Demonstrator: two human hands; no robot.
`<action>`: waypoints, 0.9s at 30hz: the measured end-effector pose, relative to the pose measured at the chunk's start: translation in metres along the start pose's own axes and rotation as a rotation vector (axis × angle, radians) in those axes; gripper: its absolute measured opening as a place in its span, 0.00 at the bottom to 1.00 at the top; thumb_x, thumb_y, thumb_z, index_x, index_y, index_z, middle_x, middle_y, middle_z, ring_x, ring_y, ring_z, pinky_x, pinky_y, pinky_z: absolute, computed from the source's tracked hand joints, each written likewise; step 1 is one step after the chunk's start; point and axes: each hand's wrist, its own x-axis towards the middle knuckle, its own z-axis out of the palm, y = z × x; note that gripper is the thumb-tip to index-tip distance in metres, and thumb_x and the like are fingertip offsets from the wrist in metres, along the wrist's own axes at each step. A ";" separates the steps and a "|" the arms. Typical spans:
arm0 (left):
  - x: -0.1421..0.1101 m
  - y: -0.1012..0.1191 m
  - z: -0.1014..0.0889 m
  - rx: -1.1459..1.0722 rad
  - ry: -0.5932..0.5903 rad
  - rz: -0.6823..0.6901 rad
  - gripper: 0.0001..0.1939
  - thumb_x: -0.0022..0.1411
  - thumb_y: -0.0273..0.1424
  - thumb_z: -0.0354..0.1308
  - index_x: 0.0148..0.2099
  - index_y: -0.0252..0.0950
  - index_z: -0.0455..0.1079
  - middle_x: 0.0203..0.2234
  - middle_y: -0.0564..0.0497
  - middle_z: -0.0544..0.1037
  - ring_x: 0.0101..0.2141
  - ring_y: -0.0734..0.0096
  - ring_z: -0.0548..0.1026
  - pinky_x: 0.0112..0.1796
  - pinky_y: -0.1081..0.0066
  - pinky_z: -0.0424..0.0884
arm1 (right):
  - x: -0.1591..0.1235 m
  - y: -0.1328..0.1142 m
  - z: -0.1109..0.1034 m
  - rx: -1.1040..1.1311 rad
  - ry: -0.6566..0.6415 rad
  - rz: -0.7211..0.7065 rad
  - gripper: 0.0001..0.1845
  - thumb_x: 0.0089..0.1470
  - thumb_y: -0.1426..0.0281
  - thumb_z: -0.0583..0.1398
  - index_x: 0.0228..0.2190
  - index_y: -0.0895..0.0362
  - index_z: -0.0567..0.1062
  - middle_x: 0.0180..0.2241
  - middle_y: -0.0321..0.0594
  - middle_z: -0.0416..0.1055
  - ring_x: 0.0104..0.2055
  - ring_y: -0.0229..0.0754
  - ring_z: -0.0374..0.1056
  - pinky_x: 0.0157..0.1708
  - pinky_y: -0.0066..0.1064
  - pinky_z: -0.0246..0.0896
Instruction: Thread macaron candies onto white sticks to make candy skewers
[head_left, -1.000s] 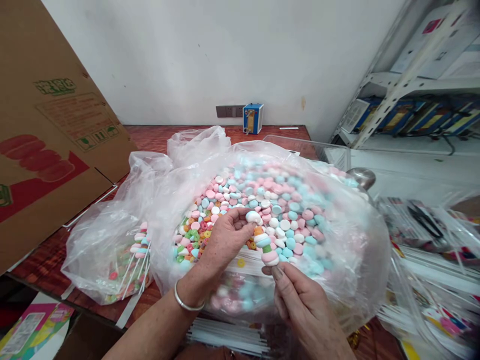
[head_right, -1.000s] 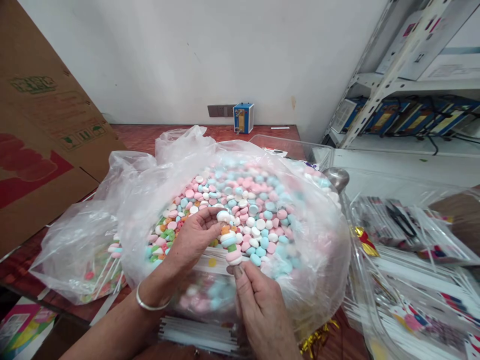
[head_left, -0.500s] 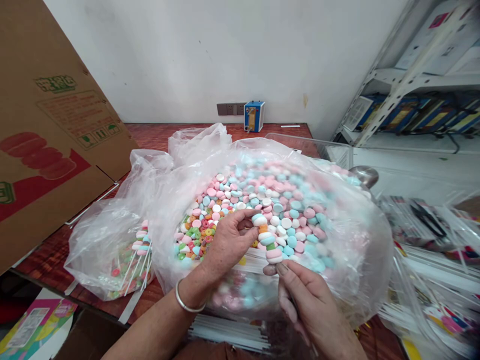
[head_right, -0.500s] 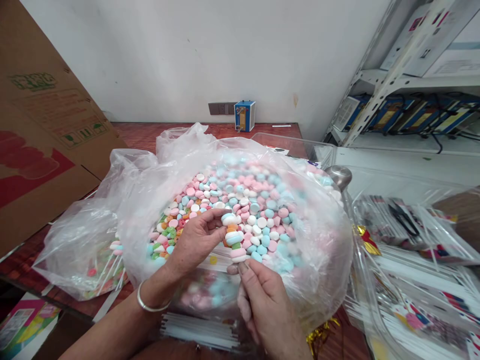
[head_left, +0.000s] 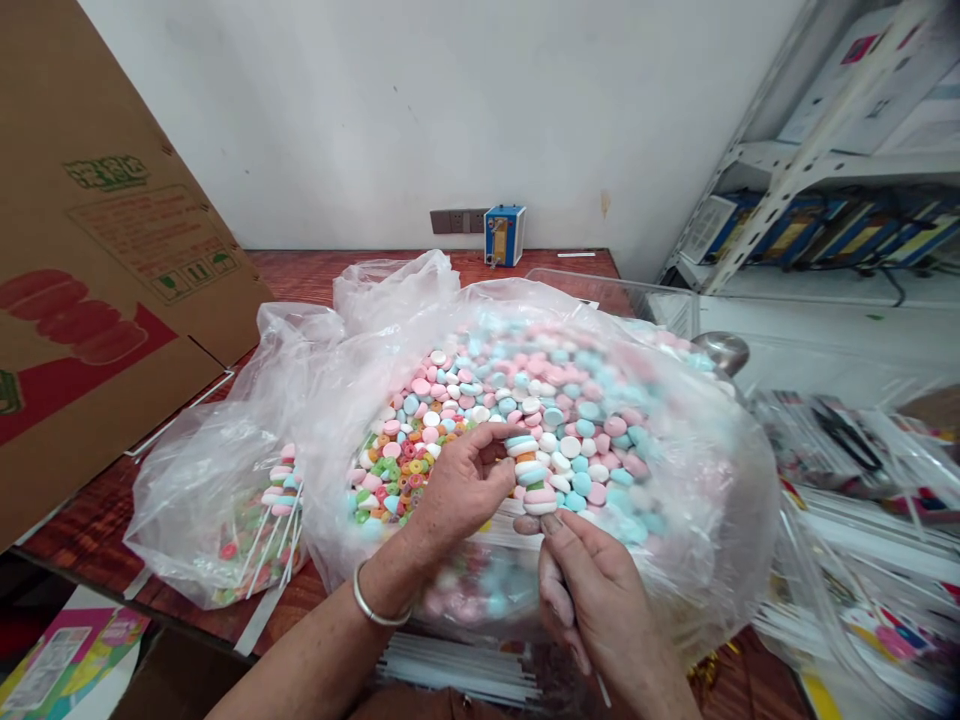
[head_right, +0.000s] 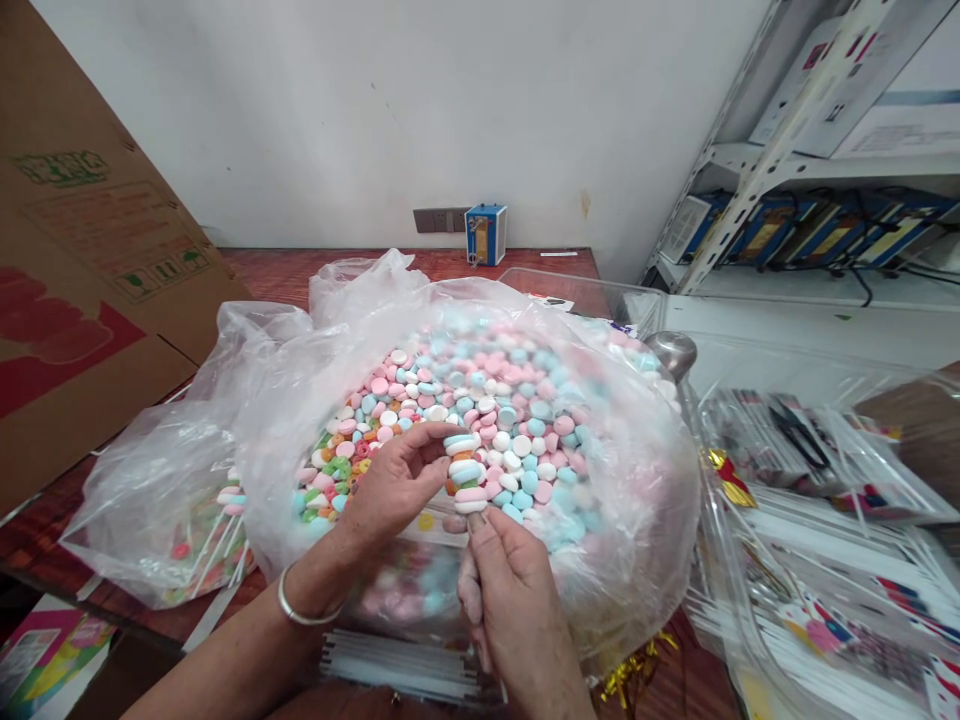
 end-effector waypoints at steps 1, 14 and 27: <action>-0.001 0.002 0.002 -0.084 -0.007 -0.028 0.12 0.59 0.29 0.62 0.46 0.34 0.72 0.35 0.49 0.80 0.36 0.69 0.79 0.38 0.72 0.75 | 0.001 0.002 0.002 -0.036 0.014 -0.022 0.25 0.60 0.46 0.55 0.39 0.57 0.70 0.11 0.21 0.55 0.09 0.29 0.44 0.09 0.20 0.38; -0.010 0.025 0.032 -0.520 0.273 -0.161 0.16 0.66 0.33 0.53 0.55 0.41 0.66 0.32 0.55 0.72 0.26 0.77 0.74 0.28 0.77 0.71 | 0.012 0.006 0.022 -0.820 0.237 -0.623 0.18 0.67 0.64 0.47 0.32 0.55 0.71 0.27 0.39 0.74 0.26 0.40 0.69 0.27 0.28 0.59; -0.003 0.025 0.034 -0.605 0.310 0.049 0.17 0.71 0.40 0.50 0.57 0.40 0.65 0.27 0.56 0.67 0.21 0.81 0.64 0.22 0.80 0.63 | 0.006 0.015 0.000 -1.328 0.249 -0.872 0.16 0.70 0.65 0.46 0.42 0.54 0.72 0.23 0.37 0.77 0.18 0.43 0.73 0.15 0.28 0.59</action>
